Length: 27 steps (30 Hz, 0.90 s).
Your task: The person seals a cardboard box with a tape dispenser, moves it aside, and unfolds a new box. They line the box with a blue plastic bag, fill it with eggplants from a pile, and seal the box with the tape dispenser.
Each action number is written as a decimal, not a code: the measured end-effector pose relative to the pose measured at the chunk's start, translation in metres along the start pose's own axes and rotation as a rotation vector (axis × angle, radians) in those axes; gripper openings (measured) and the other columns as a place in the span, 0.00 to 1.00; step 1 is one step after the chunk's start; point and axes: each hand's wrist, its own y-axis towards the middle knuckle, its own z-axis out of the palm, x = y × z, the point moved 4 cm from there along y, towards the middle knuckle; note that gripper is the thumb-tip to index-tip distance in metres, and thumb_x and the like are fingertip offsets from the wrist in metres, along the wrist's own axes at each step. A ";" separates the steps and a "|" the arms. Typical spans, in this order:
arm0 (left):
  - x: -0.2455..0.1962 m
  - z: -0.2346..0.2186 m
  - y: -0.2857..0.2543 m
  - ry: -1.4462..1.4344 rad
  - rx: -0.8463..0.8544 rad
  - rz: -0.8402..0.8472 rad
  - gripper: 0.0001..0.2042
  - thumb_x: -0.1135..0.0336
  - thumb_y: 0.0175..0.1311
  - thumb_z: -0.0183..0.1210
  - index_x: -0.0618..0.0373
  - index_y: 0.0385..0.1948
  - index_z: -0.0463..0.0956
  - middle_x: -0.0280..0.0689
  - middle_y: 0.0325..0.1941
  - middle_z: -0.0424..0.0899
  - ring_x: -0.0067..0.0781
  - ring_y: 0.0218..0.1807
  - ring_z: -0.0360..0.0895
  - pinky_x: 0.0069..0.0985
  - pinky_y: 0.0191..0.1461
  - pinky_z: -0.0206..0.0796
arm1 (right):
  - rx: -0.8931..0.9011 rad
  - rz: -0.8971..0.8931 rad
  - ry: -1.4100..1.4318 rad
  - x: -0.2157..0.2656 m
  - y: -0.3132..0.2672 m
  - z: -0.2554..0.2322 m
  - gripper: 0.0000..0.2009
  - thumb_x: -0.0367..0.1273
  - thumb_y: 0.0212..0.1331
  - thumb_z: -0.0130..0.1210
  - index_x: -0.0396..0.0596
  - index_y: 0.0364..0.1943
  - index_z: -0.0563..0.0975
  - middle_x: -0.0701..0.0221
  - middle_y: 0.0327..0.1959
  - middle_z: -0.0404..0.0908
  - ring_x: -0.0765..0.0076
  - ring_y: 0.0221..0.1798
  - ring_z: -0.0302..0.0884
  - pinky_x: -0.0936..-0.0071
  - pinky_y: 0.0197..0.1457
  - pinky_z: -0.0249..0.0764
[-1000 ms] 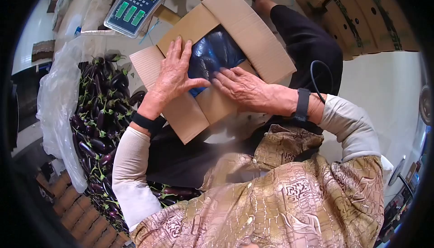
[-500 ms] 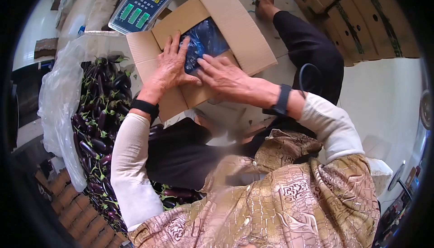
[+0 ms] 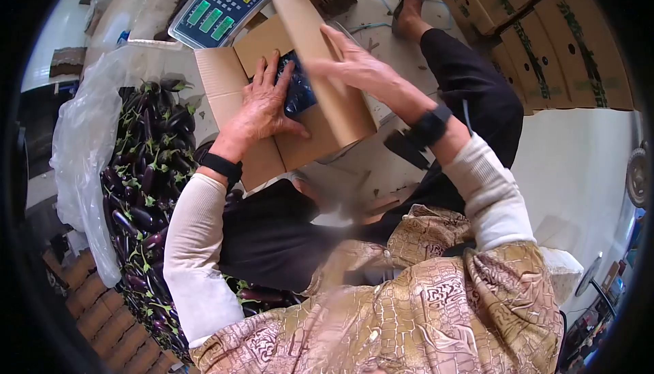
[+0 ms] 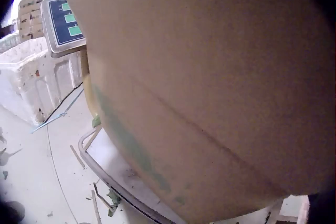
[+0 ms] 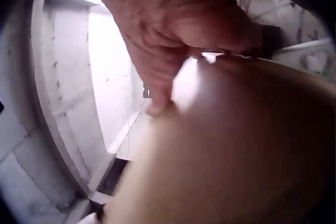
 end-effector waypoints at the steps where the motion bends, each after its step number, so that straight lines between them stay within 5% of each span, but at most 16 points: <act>1: -0.001 0.000 -0.001 -0.037 -0.005 0.009 0.67 0.42 0.21 0.80 0.57 0.73 0.51 0.56 0.79 0.41 0.66 0.78 0.38 0.62 0.71 0.48 | -0.114 -0.058 -0.377 -0.013 0.014 0.004 0.47 0.49 0.53 0.64 0.48 0.74 0.53 0.53 0.73 0.57 0.53 0.75 0.54 0.61 0.76 0.54; 2: 0.000 -0.003 -0.001 -0.070 -0.015 0.023 0.65 0.44 0.24 0.80 0.57 0.72 0.52 0.56 0.78 0.41 0.66 0.78 0.38 0.63 0.70 0.49 | -0.235 -0.122 -0.754 -0.023 0.027 0.004 0.52 0.52 0.48 0.68 0.49 0.75 0.51 0.49 0.74 0.54 0.47 0.76 0.52 0.58 0.76 0.52; 3: -0.001 -0.008 -0.006 -0.008 -0.019 0.076 0.57 0.50 0.35 0.78 0.60 0.70 0.54 0.57 0.77 0.46 0.64 0.77 0.46 0.55 0.71 0.54 | -0.218 -0.108 -0.802 -0.020 0.028 0.004 0.54 0.51 0.44 0.70 0.50 0.75 0.52 0.47 0.75 0.50 0.43 0.77 0.48 0.55 0.77 0.50; 6: 0.026 -0.041 -0.017 -0.221 -0.053 0.188 0.50 0.55 0.44 0.76 0.62 0.69 0.55 0.57 0.75 0.52 0.62 0.73 0.56 0.46 0.71 0.58 | -0.190 -0.206 -0.674 -0.030 0.029 -0.006 0.53 0.49 0.44 0.71 0.51 0.74 0.52 0.49 0.74 0.51 0.45 0.77 0.47 0.55 0.78 0.49; 8: 0.052 -0.073 -0.042 -0.171 -0.521 0.002 0.45 0.54 0.56 0.69 0.65 0.70 0.51 0.57 0.74 0.55 0.55 0.71 0.62 0.38 0.71 0.59 | -0.196 -0.211 -0.665 -0.032 0.029 -0.005 0.53 0.48 0.44 0.71 0.51 0.74 0.52 0.50 0.74 0.51 0.46 0.78 0.47 0.55 0.78 0.49; 9: 0.063 -0.069 -0.046 -0.166 -0.518 -0.002 0.45 0.54 0.56 0.69 0.65 0.70 0.51 0.57 0.74 0.55 0.55 0.71 0.62 0.38 0.71 0.59 | -0.195 -0.226 -0.659 -0.031 0.030 -0.004 0.53 0.48 0.44 0.71 0.51 0.74 0.52 0.51 0.75 0.51 0.46 0.78 0.47 0.56 0.78 0.49; 11: 0.103 -0.049 -0.055 -0.788 -0.693 -0.364 0.44 0.50 0.66 0.60 0.69 0.72 0.44 0.57 0.75 0.52 0.48 0.74 0.56 0.36 0.74 0.52 | -0.201 -0.212 -0.670 -0.027 0.026 0.001 0.53 0.47 0.44 0.71 0.50 0.74 0.52 0.52 0.74 0.52 0.47 0.78 0.47 0.56 0.78 0.49; 12: 0.100 -0.046 -0.048 -0.788 -0.696 -0.360 0.44 0.50 0.66 0.60 0.69 0.72 0.44 0.57 0.75 0.52 0.48 0.74 0.56 0.36 0.74 0.52 | -0.201 -0.200 -0.696 -0.026 0.028 0.001 0.52 0.47 0.45 0.71 0.50 0.74 0.52 0.53 0.74 0.52 0.47 0.77 0.47 0.56 0.78 0.50; 14: 0.067 -0.036 -0.022 -0.862 -0.674 -0.062 0.44 0.47 0.71 0.53 0.72 0.72 0.38 0.58 0.76 0.49 0.45 0.77 0.48 0.33 0.78 0.41 | -0.196 -0.243 -0.682 -0.031 0.028 -0.005 0.52 0.47 0.45 0.71 0.51 0.74 0.53 0.53 0.74 0.52 0.47 0.77 0.47 0.56 0.78 0.50; 15: 0.054 -0.041 -0.011 -0.797 -0.674 -0.074 0.43 0.46 0.71 0.52 0.72 0.72 0.38 0.58 0.77 0.47 0.47 0.79 0.42 0.35 0.79 0.33 | -0.190 -0.285 -0.663 -0.034 0.029 -0.004 0.51 0.46 0.46 0.70 0.51 0.74 0.53 0.53 0.74 0.52 0.47 0.77 0.48 0.55 0.78 0.50; 22: 0.027 -0.014 0.046 -0.635 -0.755 -0.199 0.41 0.43 0.71 0.48 0.71 0.71 0.45 0.60 0.75 0.51 0.56 0.77 0.45 0.42 0.78 0.38 | -0.221 -0.234 -0.696 -0.024 0.022 0.004 0.48 0.47 0.48 0.69 0.56 0.74 0.56 0.54 0.76 0.49 0.44 0.76 0.48 0.53 0.77 0.51; 24: 0.023 -0.007 0.056 -0.425 -0.746 -0.239 0.39 0.41 0.71 0.46 0.69 0.70 0.50 0.59 0.74 0.54 0.58 0.76 0.48 0.47 0.76 0.42 | -0.222 -0.433 -1.111 -0.011 0.019 0.013 0.47 0.49 0.49 0.68 0.58 0.74 0.57 0.55 0.76 0.48 0.42 0.76 0.49 0.51 0.76 0.51; 27: 0.027 -0.003 0.067 -0.262 -0.788 -0.203 0.37 0.41 0.71 0.46 0.66 0.68 0.56 0.55 0.73 0.58 0.56 0.75 0.51 0.50 0.72 0.46 | -0.220 -0.464 -1.034 -0.012 0.018 0.013 0.45 0.50 0.50 0.67 0.56 0.73 0.58 0.55 0.77 0.47 0.41 0.75 0.49 0.49 0.75 0.51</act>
